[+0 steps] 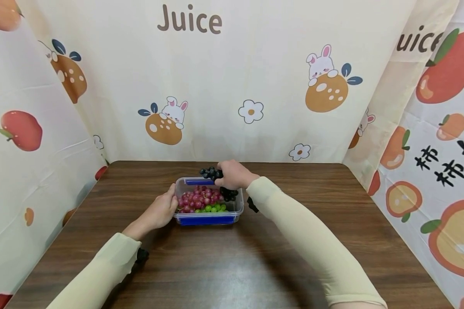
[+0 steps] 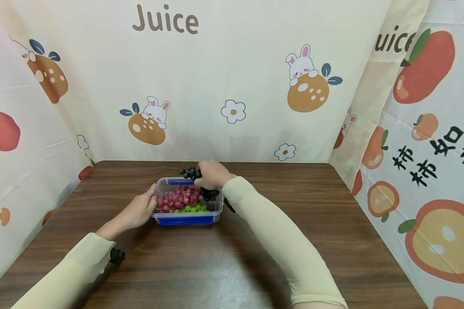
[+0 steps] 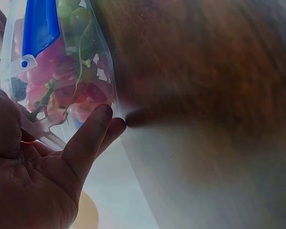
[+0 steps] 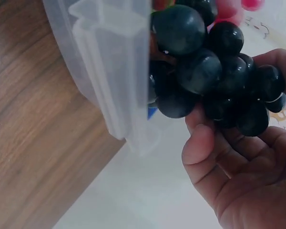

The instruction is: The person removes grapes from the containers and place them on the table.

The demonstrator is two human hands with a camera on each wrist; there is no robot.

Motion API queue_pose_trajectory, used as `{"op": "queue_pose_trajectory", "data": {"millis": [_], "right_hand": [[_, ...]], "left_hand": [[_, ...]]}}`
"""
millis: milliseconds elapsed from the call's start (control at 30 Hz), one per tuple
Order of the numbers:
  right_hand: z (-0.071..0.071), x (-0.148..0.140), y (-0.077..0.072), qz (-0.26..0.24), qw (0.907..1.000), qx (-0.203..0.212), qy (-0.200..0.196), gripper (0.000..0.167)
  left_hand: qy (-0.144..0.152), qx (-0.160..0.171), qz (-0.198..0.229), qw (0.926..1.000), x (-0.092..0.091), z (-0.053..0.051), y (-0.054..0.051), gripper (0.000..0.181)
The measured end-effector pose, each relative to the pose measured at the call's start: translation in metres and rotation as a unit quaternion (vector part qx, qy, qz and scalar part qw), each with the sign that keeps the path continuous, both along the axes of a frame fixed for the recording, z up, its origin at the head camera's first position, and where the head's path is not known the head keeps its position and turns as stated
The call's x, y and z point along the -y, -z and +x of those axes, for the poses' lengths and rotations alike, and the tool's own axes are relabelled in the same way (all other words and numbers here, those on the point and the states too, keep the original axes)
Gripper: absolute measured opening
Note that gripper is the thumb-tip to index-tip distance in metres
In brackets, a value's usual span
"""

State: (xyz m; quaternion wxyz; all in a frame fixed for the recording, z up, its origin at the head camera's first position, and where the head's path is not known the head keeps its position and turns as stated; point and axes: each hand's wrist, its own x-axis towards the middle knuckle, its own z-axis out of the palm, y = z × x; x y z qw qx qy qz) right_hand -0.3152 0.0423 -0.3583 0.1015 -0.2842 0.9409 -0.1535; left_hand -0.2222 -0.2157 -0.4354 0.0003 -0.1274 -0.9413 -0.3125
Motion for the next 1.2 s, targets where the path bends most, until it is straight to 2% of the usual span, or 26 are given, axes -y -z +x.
{"op": "queue_pose_trajectory", "data": {"millis": [233,467,667,800,967,1200], "right_hand": [[0.001,-0.006,-0.011,-0.028,0.9994,0.003,0.022,0.057],[0.002,-0.016,-0.019,-0.065,0.9970,-0.008,0.041,0.026],[0.000,-0.027,-0.028,-0.081,0.9945,-0.021,0.063,0.029],[-0.001,-0.036,-0.034,-0.081,0.9935,-0.018,0.078,0.020],[-0.001,-0.047,-0.038,-0.089,0.9894,-0.015,0.113,0.019],[-0.003,-0.061,-0.035,-0.093,0.9799,-0.014,0.176,0.025]], "left_hand": [[0.000,0.000,0.001,1.0000,0.000,0.001,0.001,0.060],[-0.002,0.005,-0.001,1.0000,0.001,0.003,0.001,0.060],[0.001,-0.003,-0.003,1.0000,-0.001,0.003,0.001,0.060],[0.003,-0.014,-0.012,0.9998,-0.001,0.004,0.000,0.059],[0.002,-0.019,-0.015,0.9997,-0.001,0.003,0.000,0.058],[0.001,-0.010,-0.011,0.9999,-0.001,0.003,-0.001,0.059]]}}
